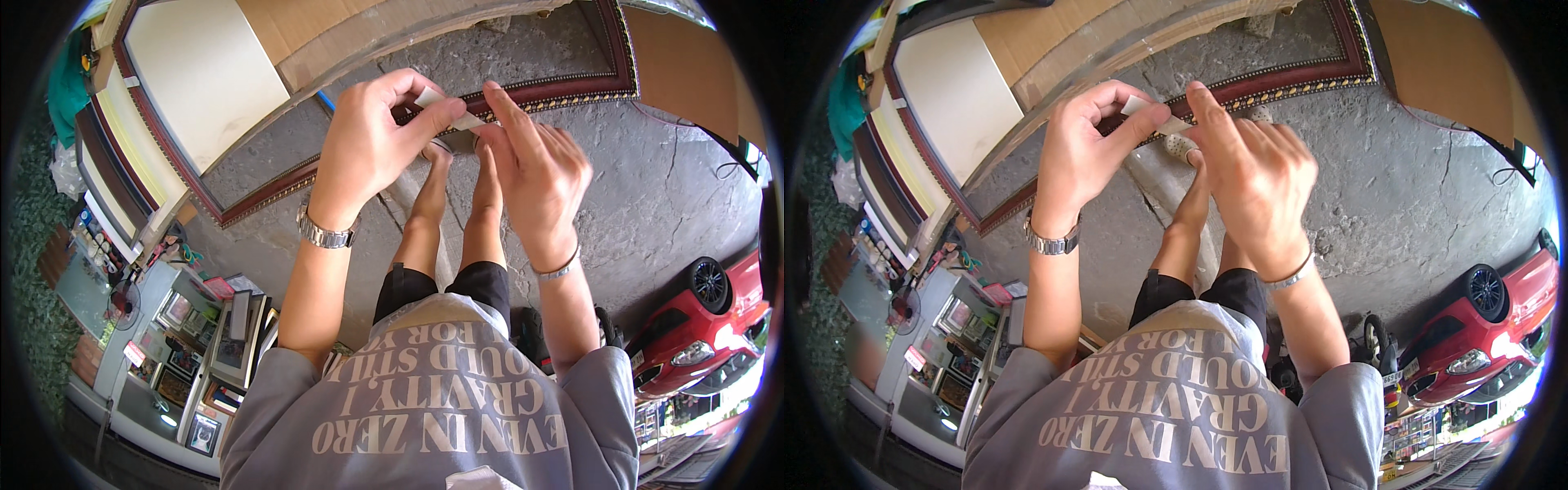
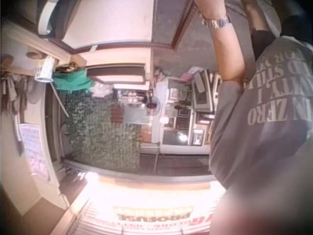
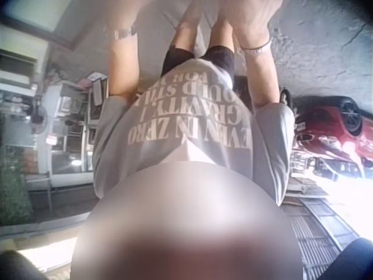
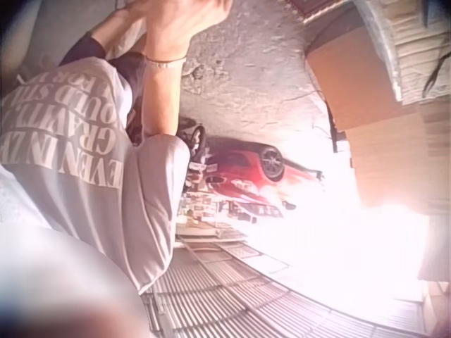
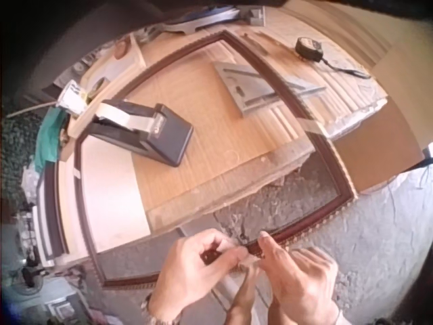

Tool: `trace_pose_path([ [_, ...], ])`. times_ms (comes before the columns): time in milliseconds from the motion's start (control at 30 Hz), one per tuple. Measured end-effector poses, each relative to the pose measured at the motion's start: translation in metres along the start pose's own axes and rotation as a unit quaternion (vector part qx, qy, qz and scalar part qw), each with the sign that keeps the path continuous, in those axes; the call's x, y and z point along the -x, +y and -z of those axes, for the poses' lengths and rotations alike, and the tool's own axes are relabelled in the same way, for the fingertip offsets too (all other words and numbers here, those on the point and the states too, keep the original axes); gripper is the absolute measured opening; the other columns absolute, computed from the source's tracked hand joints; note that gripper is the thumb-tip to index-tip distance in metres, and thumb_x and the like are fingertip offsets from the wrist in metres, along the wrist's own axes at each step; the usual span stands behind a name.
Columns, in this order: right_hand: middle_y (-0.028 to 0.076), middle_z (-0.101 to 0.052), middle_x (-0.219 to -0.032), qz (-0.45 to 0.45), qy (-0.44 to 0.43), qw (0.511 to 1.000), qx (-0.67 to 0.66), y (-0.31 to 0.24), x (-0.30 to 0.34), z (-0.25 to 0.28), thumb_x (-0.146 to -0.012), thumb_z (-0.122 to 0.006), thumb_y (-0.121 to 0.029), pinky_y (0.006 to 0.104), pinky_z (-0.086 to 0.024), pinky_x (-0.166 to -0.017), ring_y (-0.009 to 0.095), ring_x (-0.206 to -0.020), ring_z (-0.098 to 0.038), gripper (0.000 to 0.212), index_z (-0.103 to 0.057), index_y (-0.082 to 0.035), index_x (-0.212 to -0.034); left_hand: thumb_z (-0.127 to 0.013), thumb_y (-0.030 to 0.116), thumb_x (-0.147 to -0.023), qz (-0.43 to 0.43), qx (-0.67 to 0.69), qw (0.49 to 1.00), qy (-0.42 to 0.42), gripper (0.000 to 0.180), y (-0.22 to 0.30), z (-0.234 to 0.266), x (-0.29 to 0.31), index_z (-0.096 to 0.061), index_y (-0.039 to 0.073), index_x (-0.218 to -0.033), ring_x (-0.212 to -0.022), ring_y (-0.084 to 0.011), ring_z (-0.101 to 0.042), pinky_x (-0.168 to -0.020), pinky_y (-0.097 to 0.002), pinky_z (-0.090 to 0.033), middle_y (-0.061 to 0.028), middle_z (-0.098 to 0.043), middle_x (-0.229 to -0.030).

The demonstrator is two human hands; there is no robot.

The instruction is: The person assembles a picture frame by applying tape to the corners, then measures and marks the frame using a tape measure and a set square. The person uses a pen to mark measurements and aligns the set square to draw straight lines on the frame.

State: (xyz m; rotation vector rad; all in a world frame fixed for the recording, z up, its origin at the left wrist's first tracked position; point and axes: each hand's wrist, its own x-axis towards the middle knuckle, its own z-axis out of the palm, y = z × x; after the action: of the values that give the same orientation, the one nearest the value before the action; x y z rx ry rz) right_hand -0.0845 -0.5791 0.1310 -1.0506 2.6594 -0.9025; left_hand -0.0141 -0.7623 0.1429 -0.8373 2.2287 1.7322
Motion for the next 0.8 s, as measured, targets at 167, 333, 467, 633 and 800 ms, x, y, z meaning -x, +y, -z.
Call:
trace_pose_path([
  [167,-0.003,-0.061,-0.079,0.01,-0.049,0.985,0.167,-0.003,-0.011,0.028,-0.071,-0.085,-0.029,0.0336,-0.043,-0.086,0.014,-0.083,-0.061,0.053,-0.072,-0.02,-0.122,-0.08,0.02,-0.091,0.003,0.013,1.0,0.011,0.024,-0.003,0.0,0.001,-0.07,0.0,-0.102,-0.072,-0.0024,-0.059,-0.064,-0.0201,-0.045,-0.0033,-0.074,-0.079],
  [333,0.0,-0.061,-0.091,0.195,0.002,0.973,0.127,0.01,-0.036,0.02,-0.074,-0.081,-0.036,0.0352,-0.047,-0.088,0.018,-0.09,-0.062,0.04,-0.069,-0.017,-0.107,-0.082,0.023,-0.09,-0.062,-0.034,0.997,0.037,0.03,-0.007,-0.001,0.001,-0.065,0.001,-0.101,-0.061,-0.0075,-0.062,-0.057,-0.0241,-0.048,-0.0088,-0.073,-0.072],
  [467,0.0,-0.063,-0.095,0.256,-0.066,0.963,0.061,0.029,-0.042,0.006,-0.077,-0.077,-0.034,0.0333,-0.05,-0.082,0.019,-0.09,-0.062,0.034,-0.065,-0.014,-0.101,-0.079,0.014,-0.092,-0.034,-0.027,0.999,0.014,0.031,-0.014,0.001,0.0,-0.06,0.002,-0.113,-0.069,-0.0042,-0.057,-0.061,-0.0217,-0.043,-0.0054,-0.073,-0.079],
  [633,0.001,-0.062,-0.097,0.281,-0.076,0.955,0.05,0.036,-0.04,0.008,-0.08,-0.075,-0.023,0.0346,-0.05,-0.083,0.021,-0.091,-0.062,0.03,-0.063,-0.011,-0.104,-0.073,0.008,-0.096,-0.077,0.021,0.996,-0.025,0.033,-0.019,0.006,0.002,-0.054,0.002,-0.123,-0.079,-0.0044,-0.059,-0.067,-0.0211,-0.046,-0.0066,-0.073,-0.091],
  [800,0.002,-0.061,-0.099,0.279,-0.073,0.955,0.066,0.032,-0.041,0.011,-0.077,-0.071,-0.017,0.0351,-0.05,-0.083,0.021,-0.094,-0.062,0.031,-0.061,-0.009,-0.105,-0.072,0.009,-0.098,-0.087,0.03,0.995,0.039,0.033,-0.018,0.002,0.013,-0.054,0.003,-0.125,-0.086,-0.0084,-0.065,-0.075,-0.0224,-0.052,-0.013,-0.072,-0.112],
])
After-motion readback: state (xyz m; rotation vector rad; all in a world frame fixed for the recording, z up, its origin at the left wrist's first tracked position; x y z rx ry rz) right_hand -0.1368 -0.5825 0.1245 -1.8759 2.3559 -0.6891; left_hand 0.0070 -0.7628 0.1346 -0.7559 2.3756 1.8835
